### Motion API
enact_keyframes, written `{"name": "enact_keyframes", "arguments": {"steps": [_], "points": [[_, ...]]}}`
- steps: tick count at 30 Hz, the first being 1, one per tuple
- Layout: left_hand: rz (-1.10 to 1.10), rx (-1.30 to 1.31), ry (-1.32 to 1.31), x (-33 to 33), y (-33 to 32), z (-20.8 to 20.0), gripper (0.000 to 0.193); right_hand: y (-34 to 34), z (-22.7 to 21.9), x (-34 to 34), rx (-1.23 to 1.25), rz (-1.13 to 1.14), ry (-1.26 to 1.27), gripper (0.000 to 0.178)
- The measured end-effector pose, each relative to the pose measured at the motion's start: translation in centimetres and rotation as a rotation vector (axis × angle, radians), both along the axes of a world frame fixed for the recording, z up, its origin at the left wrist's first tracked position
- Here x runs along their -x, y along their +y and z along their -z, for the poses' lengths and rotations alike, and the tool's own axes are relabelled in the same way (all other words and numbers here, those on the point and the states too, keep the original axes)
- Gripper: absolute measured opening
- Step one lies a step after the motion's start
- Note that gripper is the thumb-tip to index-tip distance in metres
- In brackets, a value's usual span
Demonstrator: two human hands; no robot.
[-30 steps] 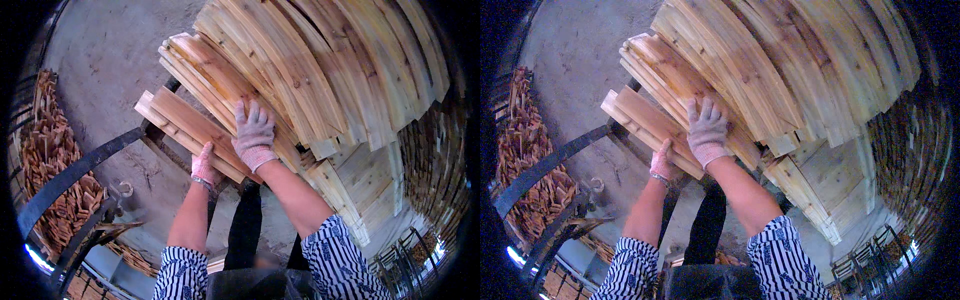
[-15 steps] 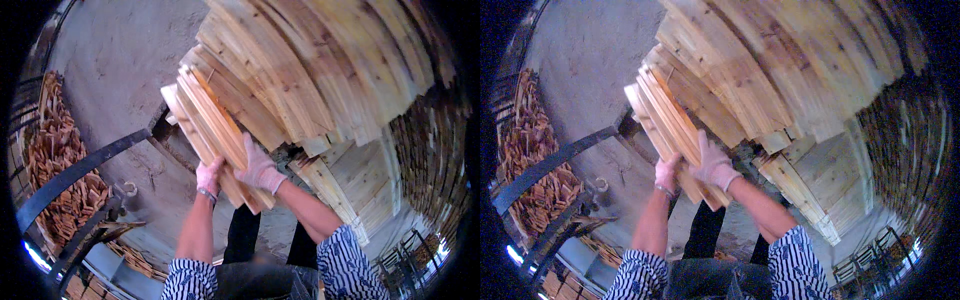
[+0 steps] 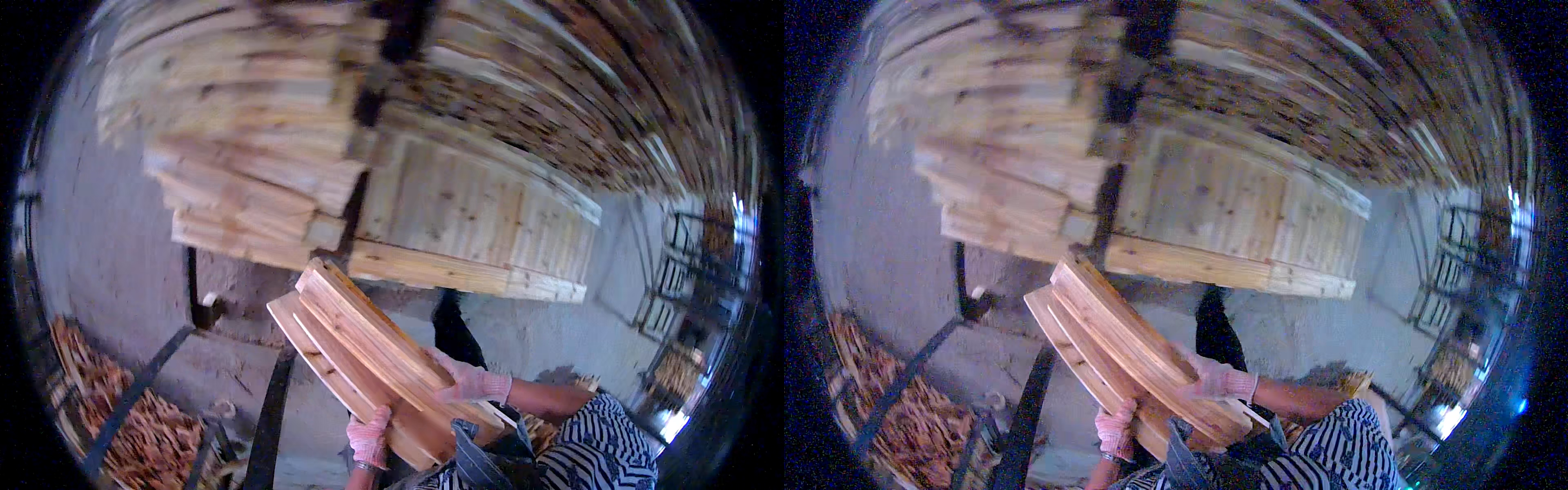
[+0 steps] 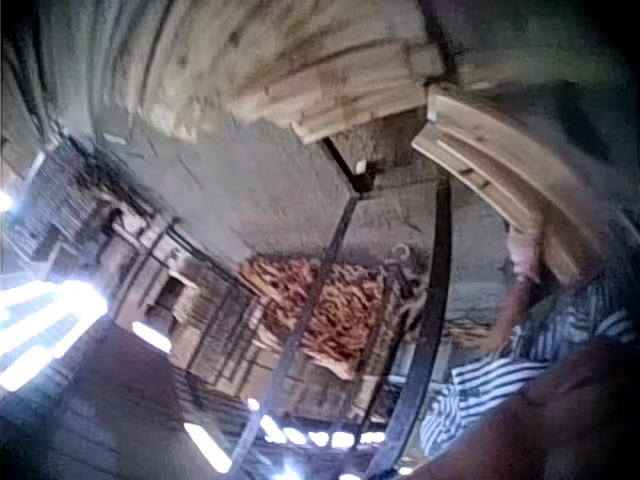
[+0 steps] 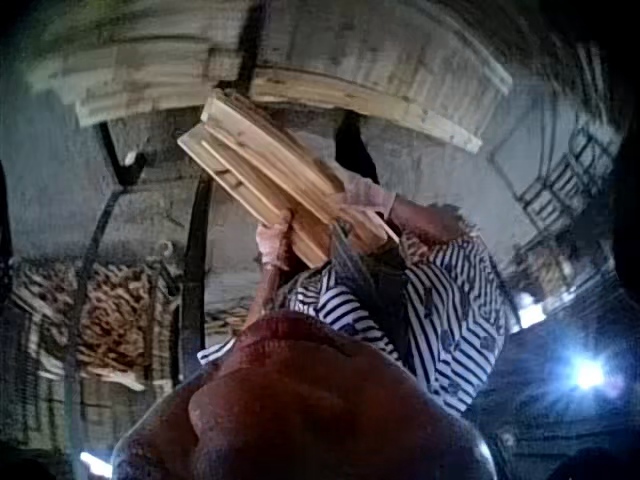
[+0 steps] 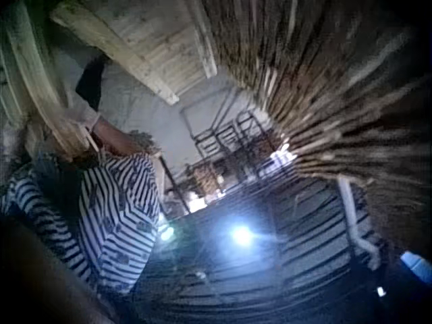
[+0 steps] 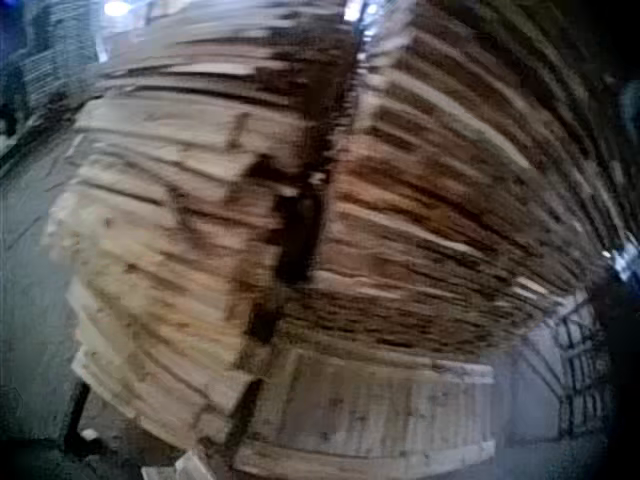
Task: The person repeatedly picks up small wooden planks from a pile and stacks them onto a larger, organized stack. The person handles the planks by hand, arranging them in a neat pile within a warehouse setting.
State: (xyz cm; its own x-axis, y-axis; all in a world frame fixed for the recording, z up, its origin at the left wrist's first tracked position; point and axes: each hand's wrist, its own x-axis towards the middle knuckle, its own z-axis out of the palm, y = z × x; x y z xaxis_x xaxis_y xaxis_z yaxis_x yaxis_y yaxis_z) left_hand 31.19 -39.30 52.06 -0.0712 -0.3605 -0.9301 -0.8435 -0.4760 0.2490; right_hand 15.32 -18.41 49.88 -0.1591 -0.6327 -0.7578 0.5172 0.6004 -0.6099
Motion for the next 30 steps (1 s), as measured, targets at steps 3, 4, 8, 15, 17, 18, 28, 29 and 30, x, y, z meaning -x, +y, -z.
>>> {"name": "enact_keyframes", "arguments": {"steps": [3,4,8,15,17,18,28,29,30], "points": [[0.043,-0.067,0.110,4.7,3.6,0.0,0.049,6.2,0.3,-1.0,0.022,0.258,0.107,0.117],[0.067,-0.093,0.133,6.5,4.9,0.2,0.049,8.5,2.1,-1.9,0.062,0.356,0.167,0.117],[0.464,-0.090,0.230,13.1,8.8,3.0,0.049,14.2,1.9,0.9,-0.080,0.539,0.298,0.109],[0.758,-0.194,0.451,26.9,14.1,14.3,0.052,25.2,4.4,7.6,-0.231,0.904,0.294,0.082],[0.820,-0.154,0.469,31.1,15.2,18.8,0.052,27.8,7.4,9.0,-0.138,1.114,0.251,0.077],[0.951,-0.011,0.431,32.5,15.4,21.4,0.050,29.8,10.4,9.3,-0.159,1.092,0.263,0.077],[1.551,0.640,0.146,35.5,24.4,22.0,0.113,33.2,19.3,9.8,-0.901,0.618,0.741,0.099],[1.521,0.698,0.079,35.2,25.6,22.0,0.117,32.1,18.9,10.6,-0.925,0.575,0.813,0.101],[1.486,0.753,0.026,35.3,27.0,22.6,0.121,31.1,18.6,11.7,-0.957,0.533,0.895,0.102]]}}
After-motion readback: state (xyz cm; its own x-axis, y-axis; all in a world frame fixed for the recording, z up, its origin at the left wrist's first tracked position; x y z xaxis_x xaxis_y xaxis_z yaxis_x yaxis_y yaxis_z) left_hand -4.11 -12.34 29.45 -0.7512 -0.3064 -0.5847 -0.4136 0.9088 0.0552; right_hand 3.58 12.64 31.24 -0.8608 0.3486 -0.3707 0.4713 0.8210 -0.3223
